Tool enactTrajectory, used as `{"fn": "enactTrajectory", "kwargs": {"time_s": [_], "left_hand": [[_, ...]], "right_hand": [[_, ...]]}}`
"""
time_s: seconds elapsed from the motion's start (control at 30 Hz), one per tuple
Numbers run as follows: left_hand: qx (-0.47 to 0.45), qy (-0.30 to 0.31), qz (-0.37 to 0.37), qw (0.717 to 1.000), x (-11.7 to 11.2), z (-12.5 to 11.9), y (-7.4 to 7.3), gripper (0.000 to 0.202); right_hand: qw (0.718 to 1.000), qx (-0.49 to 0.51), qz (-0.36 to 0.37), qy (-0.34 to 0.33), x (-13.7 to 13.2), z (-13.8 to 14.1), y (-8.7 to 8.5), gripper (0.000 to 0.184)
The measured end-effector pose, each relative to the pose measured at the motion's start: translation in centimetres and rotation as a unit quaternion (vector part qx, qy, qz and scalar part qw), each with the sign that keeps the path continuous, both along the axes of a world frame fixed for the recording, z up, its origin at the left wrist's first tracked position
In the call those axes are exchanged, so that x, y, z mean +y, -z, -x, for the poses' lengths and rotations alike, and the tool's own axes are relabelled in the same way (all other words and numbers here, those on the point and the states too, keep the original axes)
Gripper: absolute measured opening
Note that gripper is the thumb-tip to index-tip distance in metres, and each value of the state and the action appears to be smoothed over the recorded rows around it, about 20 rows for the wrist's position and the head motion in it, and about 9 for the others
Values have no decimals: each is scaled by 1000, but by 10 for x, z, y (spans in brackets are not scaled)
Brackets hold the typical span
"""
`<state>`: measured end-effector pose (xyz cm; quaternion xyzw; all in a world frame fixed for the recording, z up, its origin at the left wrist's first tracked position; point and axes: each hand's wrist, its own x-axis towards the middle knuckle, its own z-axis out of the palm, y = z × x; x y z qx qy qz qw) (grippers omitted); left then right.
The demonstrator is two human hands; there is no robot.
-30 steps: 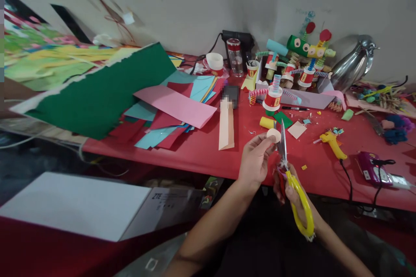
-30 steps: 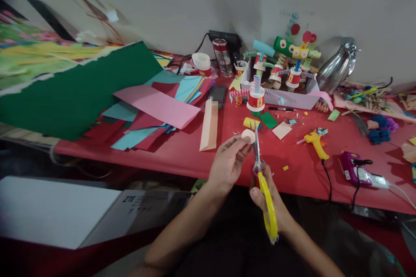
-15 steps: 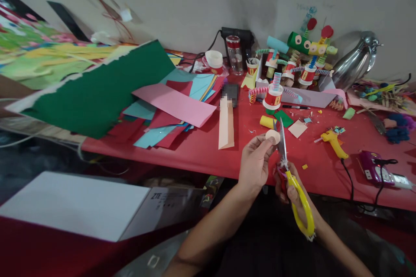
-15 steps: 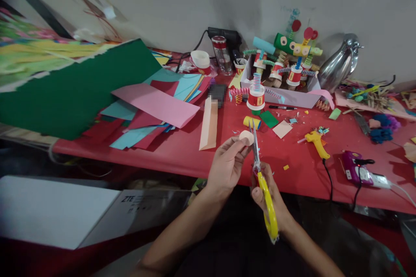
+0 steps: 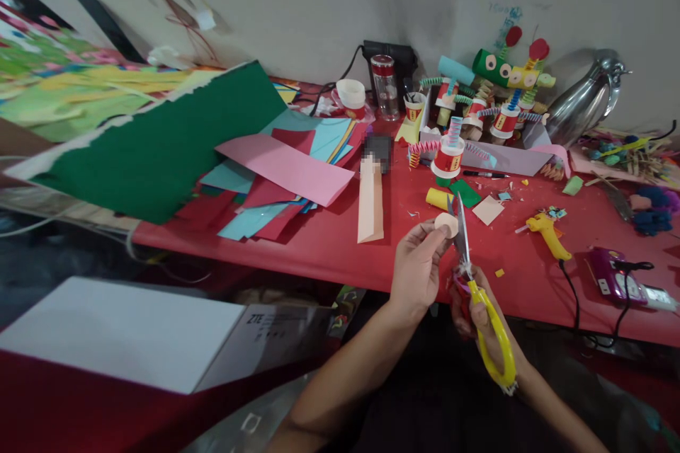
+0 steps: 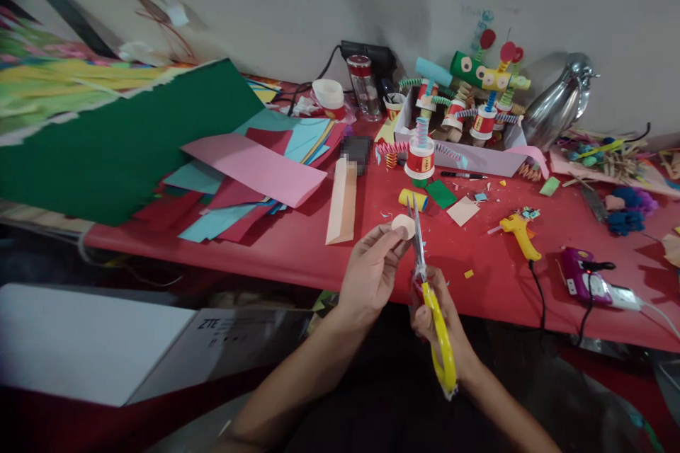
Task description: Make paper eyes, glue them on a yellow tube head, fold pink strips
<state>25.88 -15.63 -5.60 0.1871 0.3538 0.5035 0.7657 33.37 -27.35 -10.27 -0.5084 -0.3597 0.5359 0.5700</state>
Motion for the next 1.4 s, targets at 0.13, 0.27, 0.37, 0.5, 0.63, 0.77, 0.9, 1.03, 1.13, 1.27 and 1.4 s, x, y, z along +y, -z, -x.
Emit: {"fn": "enactTrajectory", "kwargs": {"time_s": [0.13, 0.27, 0.37, 0.5, 0.63, 0.77, 0.9, 1.03, 1.13, 1.27, 1.4], "left_hand": [[-3, 4, -2, 1000, 1, 0, 1, 23], [-6, 12, -4, 1000, 3, 2, 2, 23], [6, 21, -5, 1000, 5, 5, 2, 23], [17, 43, -9, 999, 9, 9, 1, 21], [29, 63, -10, 998, 15, 14, 1, 21], [40, 80, -1, 996, 21, 18, 3, 21], [50, 88, 4, 995, 29, 21, 8, 21], [54, 88, 8, 995, 38, 22, 13, 22], [45, 82, 6, 996, 42, 23, 15, 22], [46, 92, 2, 995, 47, 25, 17, 23], [68, 118, -11, 991, 51, 29, 21, 23]], "right_hand": [[1000, 9, 9, 11, -1, 0, 2, 60], [1000, 18, 13, 15, -1, -2, 1, 59], [1000, 13, 14, 15, -1, -4, -1, 55], [1000, -7, 7, -7, -1, -7, -5, 48], [1000, -15, 15, 0, -2, -8, -7, 56], [1000, -17, 20, 4, -3, -11, -3, 55], [999, -5, 43, -32, 0, -18, 0, 57], [996, 4, 57, -63, 7, -28, 2, 58], [996, 13, 58, -67, 11, -33, 4, 58], [995, 23, 65, -74, 14, -37, 4, 57], [994, 23, 75, -75, 15, -41, 4, 55]]}}
